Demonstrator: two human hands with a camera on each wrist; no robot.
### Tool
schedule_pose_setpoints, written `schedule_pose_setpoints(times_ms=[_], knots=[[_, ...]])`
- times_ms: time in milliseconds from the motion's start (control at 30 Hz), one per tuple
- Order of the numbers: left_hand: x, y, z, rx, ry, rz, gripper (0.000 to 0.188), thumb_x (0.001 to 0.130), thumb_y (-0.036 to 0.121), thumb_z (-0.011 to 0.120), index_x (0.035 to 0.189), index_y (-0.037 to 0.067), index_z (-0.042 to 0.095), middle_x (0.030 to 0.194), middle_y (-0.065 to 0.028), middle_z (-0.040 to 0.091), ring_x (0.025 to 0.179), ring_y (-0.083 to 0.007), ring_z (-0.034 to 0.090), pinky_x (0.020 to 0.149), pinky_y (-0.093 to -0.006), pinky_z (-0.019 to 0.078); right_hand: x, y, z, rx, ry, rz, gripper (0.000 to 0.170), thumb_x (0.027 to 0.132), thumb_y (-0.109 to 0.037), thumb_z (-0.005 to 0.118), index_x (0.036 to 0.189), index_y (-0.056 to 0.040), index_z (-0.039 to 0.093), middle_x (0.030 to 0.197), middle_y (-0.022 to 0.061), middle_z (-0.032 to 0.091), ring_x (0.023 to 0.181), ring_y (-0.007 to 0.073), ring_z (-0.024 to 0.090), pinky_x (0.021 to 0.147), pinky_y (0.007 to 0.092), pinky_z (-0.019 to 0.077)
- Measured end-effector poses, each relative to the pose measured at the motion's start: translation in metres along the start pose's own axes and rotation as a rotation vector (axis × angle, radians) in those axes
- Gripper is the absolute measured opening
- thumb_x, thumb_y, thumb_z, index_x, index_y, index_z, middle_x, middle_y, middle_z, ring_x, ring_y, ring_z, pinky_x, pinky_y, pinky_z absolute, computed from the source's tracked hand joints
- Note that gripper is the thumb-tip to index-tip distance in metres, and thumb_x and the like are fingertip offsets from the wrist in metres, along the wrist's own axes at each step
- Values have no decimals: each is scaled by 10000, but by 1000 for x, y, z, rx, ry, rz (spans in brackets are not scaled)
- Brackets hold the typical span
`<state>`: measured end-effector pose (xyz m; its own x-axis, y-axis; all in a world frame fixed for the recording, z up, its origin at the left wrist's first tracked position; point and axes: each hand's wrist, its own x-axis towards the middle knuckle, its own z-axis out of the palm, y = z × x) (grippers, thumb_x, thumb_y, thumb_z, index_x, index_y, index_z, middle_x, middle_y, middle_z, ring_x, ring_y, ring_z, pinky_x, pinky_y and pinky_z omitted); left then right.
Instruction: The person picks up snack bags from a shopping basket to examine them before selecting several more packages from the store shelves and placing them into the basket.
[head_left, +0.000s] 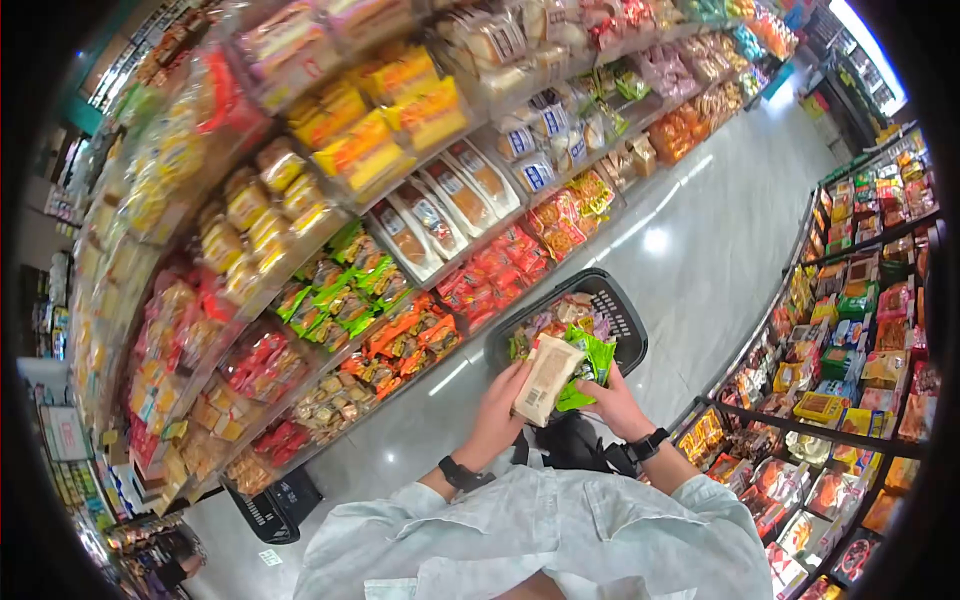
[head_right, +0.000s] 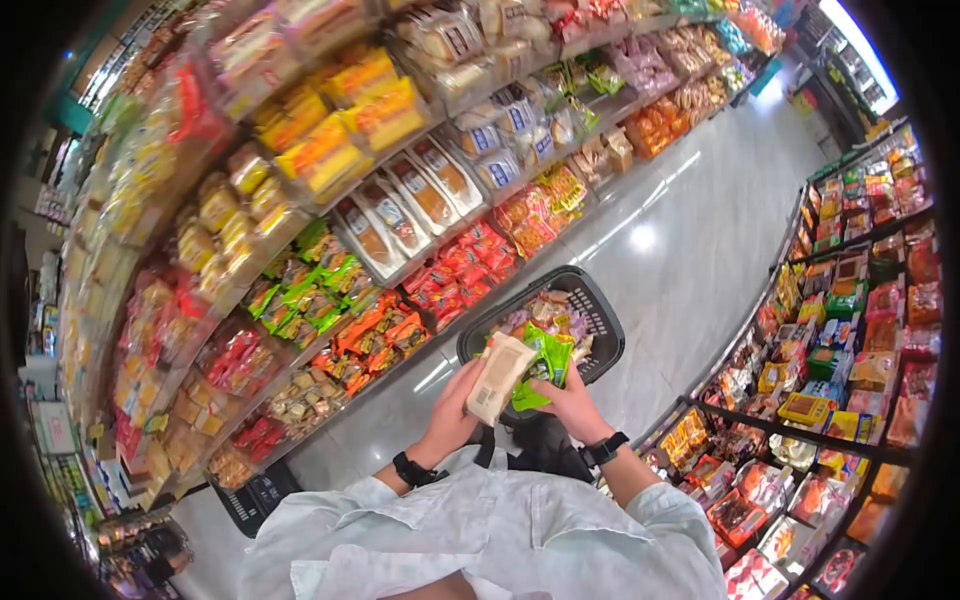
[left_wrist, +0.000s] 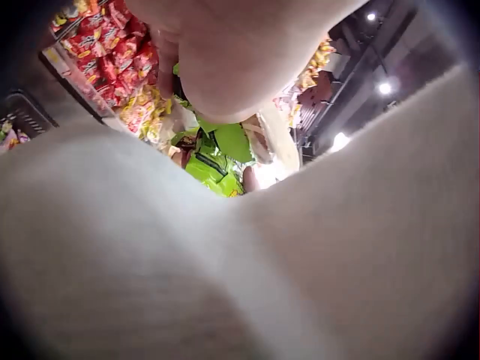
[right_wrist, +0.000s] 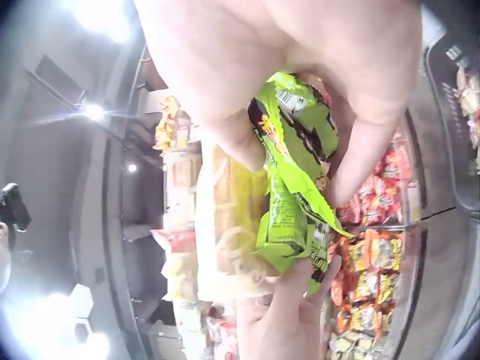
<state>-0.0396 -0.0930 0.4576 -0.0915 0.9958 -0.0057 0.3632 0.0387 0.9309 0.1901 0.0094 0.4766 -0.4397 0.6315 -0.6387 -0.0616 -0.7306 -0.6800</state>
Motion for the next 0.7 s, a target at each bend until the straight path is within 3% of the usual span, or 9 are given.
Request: schedule_pose_setpoints(times_ms=[100,200,333,467,500,533,567,667,700], knots=[[-29,29,-9,45,49,53,812,843,-51,690,1607,113,468,1643,-230,373,1490,-439,409,1217,-462,369,-38,-10,27,80,-80,-71,699,1010,12,636,1607,-164,318,1487,67,543,1304,256,625,1009,459,608],[-61,74,-14,147,139,102,832,849,-32,686,1629,123,437,1647,-260,344,1490,-466,392,1231,-473,344,-68,-8,41,71,-112,-126,714,991,16,650,1597,-164,317,1461,66,550,1275,250,641,1020,443,603],[-114,123,-5,72,186,61,823,879,95,713,1644,132,410,1714,-257,171,1550,-483,264,1251,-532,295,-103,2,47,11,-191,-164,701,980,35,652,1582,-103,320,1466,81,538,1292,243,624,1014,412,607],[-179,139,4,-19,222,23,753,948,175,674,1647,145,397,1704,-218,166,1555,-459,234,1263,-538,266,-131,30,48,-78,-255,-193,686,966,40,676,1563,-85,363,1464,86,546,1325,205,583,1030,365,566],[-193,135,7,-42,257,-15,729,967,186,657,1646,144,395,1692,-211,186,1550,-452,243,1267,-531,261,-128,47,42,-140,-297,-240,745,976,18,690,1608,-115,318,1463,72,565,1283,211,628,968,376,606],[-208,130,10,-64,292,-53,707,986,198,640,1645,143,394,1680,-205,206,1544,-446,251,1271,-524,256,-135,54,45,-164,-328,-222,746,966,33,683,1602,-102,318,1469,74,555,1307,207,601,1005,368,575],[-222,119,14,-5,339,-62,764,1005,170,658,1676,127,294,1650,-181,242,1522,-407,293,1254,-503,311,-141,61,49,-191,-359,-205,747,956,48,675,1597,-90,318,1474,77,545,1331,203,574,1043,360,543],[-252,139,27,-436,600,-252,968,961,122,734,1713,114,125,1675,-158,209,1497,-306,352,1236,-444,349,-162,74,70,-230,-459,-170,770,933,82,651,1602,-76,303,1484,78,531,1360,196,540,1104,348,490],[-261,141,27,-505,620,-242,1032,944,121,767,1709,109,76,1657,-169,236,1495,-310,361,1225,-449,369,-169,78,76,-237,-488,-160,782,926,91,642,1607,-75,295,1487,78,529,1362,194,537,1116,347,479]])
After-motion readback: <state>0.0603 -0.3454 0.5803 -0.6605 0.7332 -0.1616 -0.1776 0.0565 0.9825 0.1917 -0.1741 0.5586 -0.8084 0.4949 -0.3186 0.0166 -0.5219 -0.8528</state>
